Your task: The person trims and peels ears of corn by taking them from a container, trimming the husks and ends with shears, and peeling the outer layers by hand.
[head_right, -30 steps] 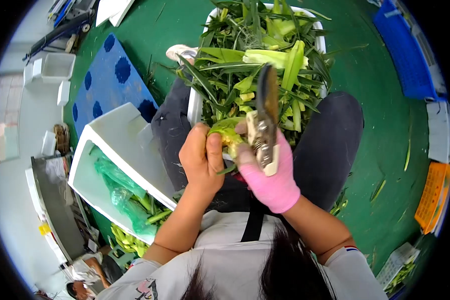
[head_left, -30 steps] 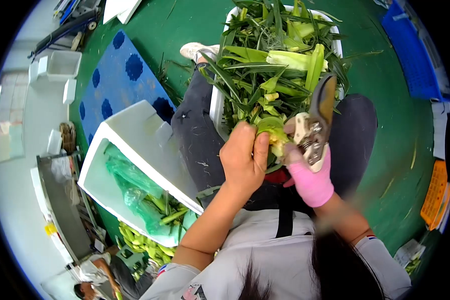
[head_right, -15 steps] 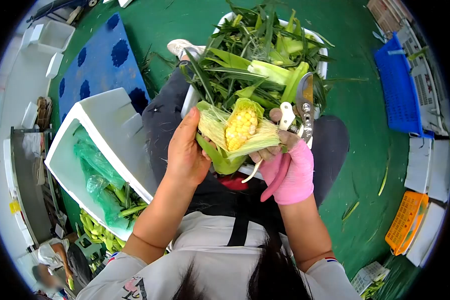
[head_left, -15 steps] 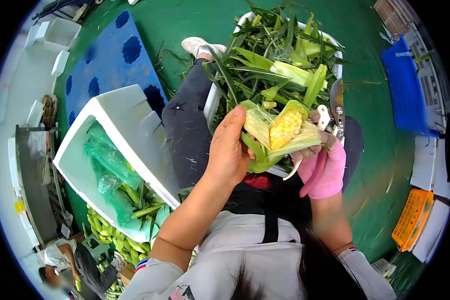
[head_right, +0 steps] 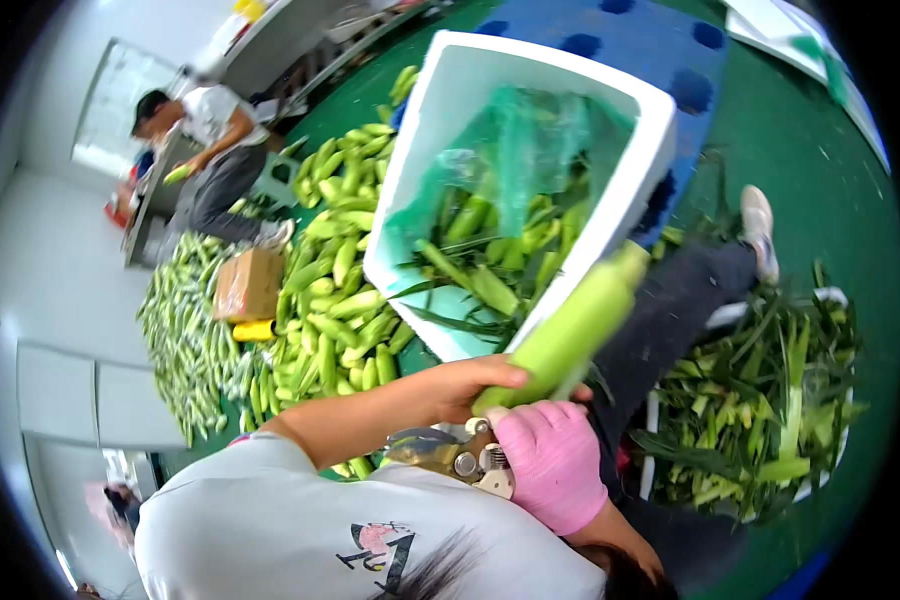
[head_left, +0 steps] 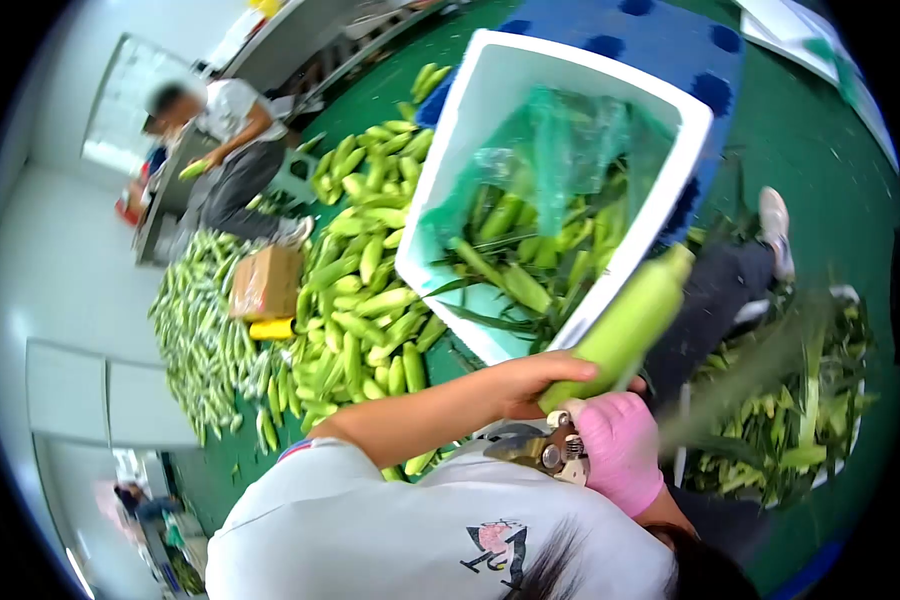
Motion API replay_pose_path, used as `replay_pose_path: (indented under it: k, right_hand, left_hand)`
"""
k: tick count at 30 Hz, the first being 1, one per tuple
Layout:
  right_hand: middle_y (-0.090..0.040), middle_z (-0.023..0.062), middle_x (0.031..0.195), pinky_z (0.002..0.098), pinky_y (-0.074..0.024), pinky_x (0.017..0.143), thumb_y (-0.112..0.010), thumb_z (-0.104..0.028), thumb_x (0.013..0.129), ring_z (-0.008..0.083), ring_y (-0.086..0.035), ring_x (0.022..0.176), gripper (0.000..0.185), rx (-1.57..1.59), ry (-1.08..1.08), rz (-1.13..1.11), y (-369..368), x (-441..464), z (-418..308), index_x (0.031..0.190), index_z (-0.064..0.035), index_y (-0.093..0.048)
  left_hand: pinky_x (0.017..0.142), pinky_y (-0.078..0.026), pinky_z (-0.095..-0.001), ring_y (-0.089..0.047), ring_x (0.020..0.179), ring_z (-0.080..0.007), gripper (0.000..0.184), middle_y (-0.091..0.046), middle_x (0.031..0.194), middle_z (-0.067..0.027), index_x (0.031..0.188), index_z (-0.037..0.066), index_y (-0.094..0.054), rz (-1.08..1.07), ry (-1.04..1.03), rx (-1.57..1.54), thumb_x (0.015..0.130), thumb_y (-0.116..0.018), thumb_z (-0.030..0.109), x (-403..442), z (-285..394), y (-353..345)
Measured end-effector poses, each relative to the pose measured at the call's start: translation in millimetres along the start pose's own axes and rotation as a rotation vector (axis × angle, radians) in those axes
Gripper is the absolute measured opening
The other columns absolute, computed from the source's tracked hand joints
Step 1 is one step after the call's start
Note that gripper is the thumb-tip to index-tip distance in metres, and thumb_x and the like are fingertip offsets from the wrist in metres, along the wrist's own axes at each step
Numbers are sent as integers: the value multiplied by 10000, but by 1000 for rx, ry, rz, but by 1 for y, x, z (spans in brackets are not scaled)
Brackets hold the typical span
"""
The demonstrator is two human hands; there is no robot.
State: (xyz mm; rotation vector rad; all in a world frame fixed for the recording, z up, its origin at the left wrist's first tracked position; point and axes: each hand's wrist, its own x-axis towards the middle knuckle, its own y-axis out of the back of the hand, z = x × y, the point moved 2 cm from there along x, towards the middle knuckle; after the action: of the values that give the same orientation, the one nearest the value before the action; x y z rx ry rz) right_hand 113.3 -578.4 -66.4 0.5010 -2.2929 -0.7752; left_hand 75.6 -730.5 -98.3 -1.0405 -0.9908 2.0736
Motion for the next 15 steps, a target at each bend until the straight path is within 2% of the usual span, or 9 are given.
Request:
replay_pose_path:
  k: [2, 3, 5, 7, 8, 10, 12, 13, 15]
  right_hand:
    - [-617, 102, 865, 413, -461, 705, -712, -245, 704, 299, -604, 778, 439, 100, -34, -45, -1, 18, -10, 1087, -65, -593]
    - [-618, 107, 875, 407, -465, 703, -707, -211, 712, 303, -601, 774, 426, 142, -59, -66, -1, 24, -14, 1094, -64, -593]
    - [-609, 97, 882, 360, -472, 687, -671, -138, 738, 255, -592, 758, 401, 246, -241, 54, -7, 11, -3, 1122, -58, -584]
    - [-591, 68, 896, 298, -470, 670, -630, -72, 770, 187, -570, 750, 399, 393, -549, 134, -4, -9, 8, 1163, -46, -568]
    - [-579, 44, 906, 260, -463, 660, -608, -43, 788, 142, -552, 751, 407, 492, -760, 159, -1, -20, 14, 1192, -38, -557]
    - [-563, 23, 911, 235, -444, 660, -603, -62, 823, 99, -527, 763, 438, 621, -954, 433, -6, -62, 35, 1252, -28, -524]
    - [-558, 16, 920, 230, -435, 669, -587, -70, 860, 91, -516, 758, 458, 652, -1107, 609, -3, -104, 54, 1306, -23, -491]
    - [-553, 21, 915, 237, -434, 674, -578, -76, 879, 95, -513, 751, 457, 577, -1161, 621, -2, -132, 64, 1320, -18, -475]
    - [-545, 27, 910, 248, -435, 688, -572, -83, 900, 104, -510, 750, 458, 564, -1256, 688, 1, -172, 71, 1336, -7, -456]
  left_hand:
    - [1036, -451, -415, -559, 1207, -276, 710, -527, 1380, -185, 1407, 16, -447, 201, -207, -86, 838, -711, 350, -55, 0, 38]
    - [892, -508, -379, -605, 1053, -245, 613, -580, 1286, -168, 1367, 36, -472, 524, -431, -147, 869, -688, 320, -84, -2, 59]
    - [656, -500, -303, -578, 806, -170, 476, -624, 1094, -96, 1269, 71, -456, 862, -615, -174, 890, -687, 245, -143, 8, 146]
    - [518, -470, -293, -570, 644, -170, 352, -627, 876, -98, 1076, 28, -555, 1578, -545, 237, 860, -727, 245, -199, 36, 219]
    - [510, -449, -301, -569, 645, -174, 335, -611, 838, -91, 1049, 17, -569, 1765, -375, 311, 848, -732, 230, -232, 46, 271]
    - [517, -447, -327, -563, 651, -169, 377, -594, 824, -92, 1126, 2, -540, 1849, -399, 281, 854, -712, 200, -282, 65, 378]
    - [556, -475, -336, -567, 657, -175, 425, -600, 864, -114, 1199, -7, -491, 1999, -910, 98, 856, -689, 148, -261, 94, 392]
    - [586, -493, -331, -572, 659, -180, 510, -592, 898, -113, 1285, -4, -428, 1999, -1201, 329, 849, -669, 103, -233, 103, 406]
    - [639, -502, -338, -592, 686, -187, 428, -615, 920, -90, 1262, 42, -554, 1656, -1139, 820, 854, -657, 121, -149, 123, 398]
